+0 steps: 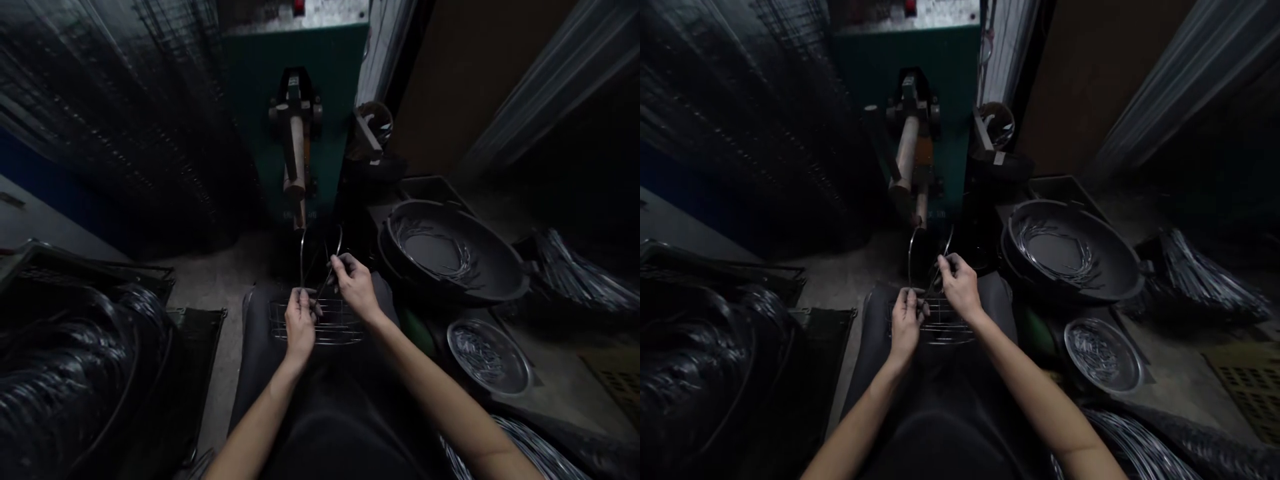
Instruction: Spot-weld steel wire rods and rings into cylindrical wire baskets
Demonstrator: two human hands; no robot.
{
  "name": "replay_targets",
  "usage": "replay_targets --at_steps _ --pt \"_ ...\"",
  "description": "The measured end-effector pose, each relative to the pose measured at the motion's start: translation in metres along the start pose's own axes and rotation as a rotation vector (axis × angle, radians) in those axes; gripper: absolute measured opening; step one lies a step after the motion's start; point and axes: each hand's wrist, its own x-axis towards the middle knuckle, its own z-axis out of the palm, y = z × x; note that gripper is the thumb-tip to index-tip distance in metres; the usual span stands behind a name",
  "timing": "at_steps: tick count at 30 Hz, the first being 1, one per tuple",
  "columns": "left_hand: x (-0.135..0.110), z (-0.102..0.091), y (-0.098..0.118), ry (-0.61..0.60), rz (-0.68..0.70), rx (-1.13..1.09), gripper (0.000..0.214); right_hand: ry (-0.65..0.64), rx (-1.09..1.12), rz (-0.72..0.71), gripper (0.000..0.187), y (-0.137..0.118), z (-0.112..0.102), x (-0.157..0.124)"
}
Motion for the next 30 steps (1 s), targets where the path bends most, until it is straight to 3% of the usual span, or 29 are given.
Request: replay_targets --at_steps 2,5,8,10,13,16,19,20,22,25,30 --pt "0.001 -0.001 0.0 0.038 0.011 -0.005 0.032 -0.073 0.219 0.11 0.038 0.003 0.005 -0.006" --pt "0.001 -0.002 0.0 0.04 0.034 0.029 0.027 -0.305 0.419 0.285 0.05 0.009 0.008 -0.015" --pt "0.001 -0.002 0.0 -0.054 0.029 0.084 0.027 -0.491 0.36 0.373 0.051 0.011 0.004 -0.018" --pt "0.005 -0.006 0.004 -0.183 0.0 0.119 0.029 -0.528 0.283 0.385 0.047 0.011 0.0 -0.014" --pt "0.012 -0.026 0.015 -0.308 0.001 0.177 0.034 -0.464 0.234 0.349 0.04 0.011 -0.004 -0.005" --pt "0.014 -0.061 0.017 -0.3 0.177 0.346 0.046 -0.364 0.242 0.317 0.039 0.014 -0.003 0.005" --pt "0.011 -0.092 -0.006 -0.381 0.439 0.663 0.09 -0.39 0.241 0.395 0.038 0.021 0.002 0.015" --pt "0.012 -0.098 -0.018 -0.409 0.519 0.75 0.096 -0.402 0.234 0.418 0.037 0.024 0.005 0.017" --pt "0.018 -0.101 -0.042 -0.399 0.666 0.821 0.091 -0.402 0.224 0.441 0.032 0.027 0.01 0.023" --pt "0.037 -0.093 -0.059 -0.299 0.856 0.691 0.089 -0.348 0.241 0.424 0.026 0.025 0.017 0.039" --pt "0.08 -0.08 -0.029 -0.315 0.917 0.488 0.098 -0.311 0.316 0.336 0.026 0.004 0.024 0.078"
